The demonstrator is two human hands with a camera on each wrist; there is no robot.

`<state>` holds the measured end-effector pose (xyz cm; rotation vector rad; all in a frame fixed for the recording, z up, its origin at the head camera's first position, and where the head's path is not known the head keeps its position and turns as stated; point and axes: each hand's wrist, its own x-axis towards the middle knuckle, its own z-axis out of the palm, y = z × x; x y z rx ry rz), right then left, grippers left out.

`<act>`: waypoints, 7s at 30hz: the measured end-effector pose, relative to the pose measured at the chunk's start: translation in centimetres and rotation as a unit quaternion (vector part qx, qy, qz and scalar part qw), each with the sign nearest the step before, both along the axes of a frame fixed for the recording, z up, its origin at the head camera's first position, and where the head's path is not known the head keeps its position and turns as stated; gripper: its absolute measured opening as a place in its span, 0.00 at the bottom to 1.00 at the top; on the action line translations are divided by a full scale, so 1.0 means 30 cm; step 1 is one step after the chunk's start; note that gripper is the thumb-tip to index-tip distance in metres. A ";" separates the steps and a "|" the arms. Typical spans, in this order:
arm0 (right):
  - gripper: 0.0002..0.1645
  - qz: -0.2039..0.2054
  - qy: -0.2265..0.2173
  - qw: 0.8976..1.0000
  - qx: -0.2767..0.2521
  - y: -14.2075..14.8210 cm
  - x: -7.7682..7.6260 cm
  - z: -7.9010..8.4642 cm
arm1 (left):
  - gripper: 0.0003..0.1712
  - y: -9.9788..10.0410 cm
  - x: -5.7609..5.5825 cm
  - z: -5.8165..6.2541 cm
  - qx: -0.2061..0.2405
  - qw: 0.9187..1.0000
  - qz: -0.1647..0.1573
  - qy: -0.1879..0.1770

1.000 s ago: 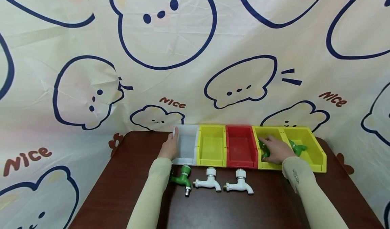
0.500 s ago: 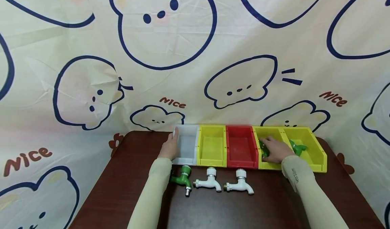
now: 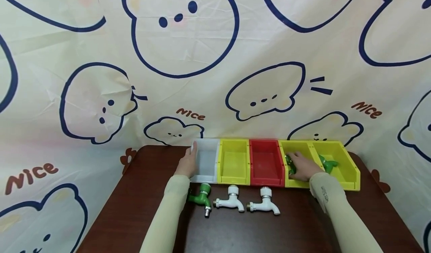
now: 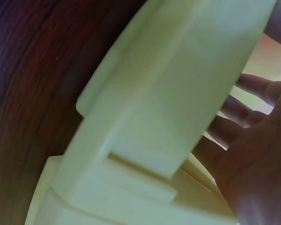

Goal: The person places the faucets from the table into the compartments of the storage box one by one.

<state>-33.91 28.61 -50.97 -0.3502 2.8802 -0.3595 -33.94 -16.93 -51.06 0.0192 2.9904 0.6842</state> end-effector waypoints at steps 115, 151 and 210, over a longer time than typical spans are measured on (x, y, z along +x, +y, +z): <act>0.58 0.166 0.149 0.970 0.095 -0.408 0.457 -0.035 | 0.56 -0.007 -0.011 -0.007 -0.002 1.000 -0.012 -0.009; 0.67 0.051 0.140 0.989 0.014 -0.340 0.128 0.162 | 0.58 -0.003 -0.005 -0.008 -0.009 1.000 -0.008 -0.004; 0.63 0.035 0.076 0.996 0.027 -0.360 -0.032 0.019 | 0.60 0.008 -0.013 -0.011 -0.006 1.000 -0.010 -0.005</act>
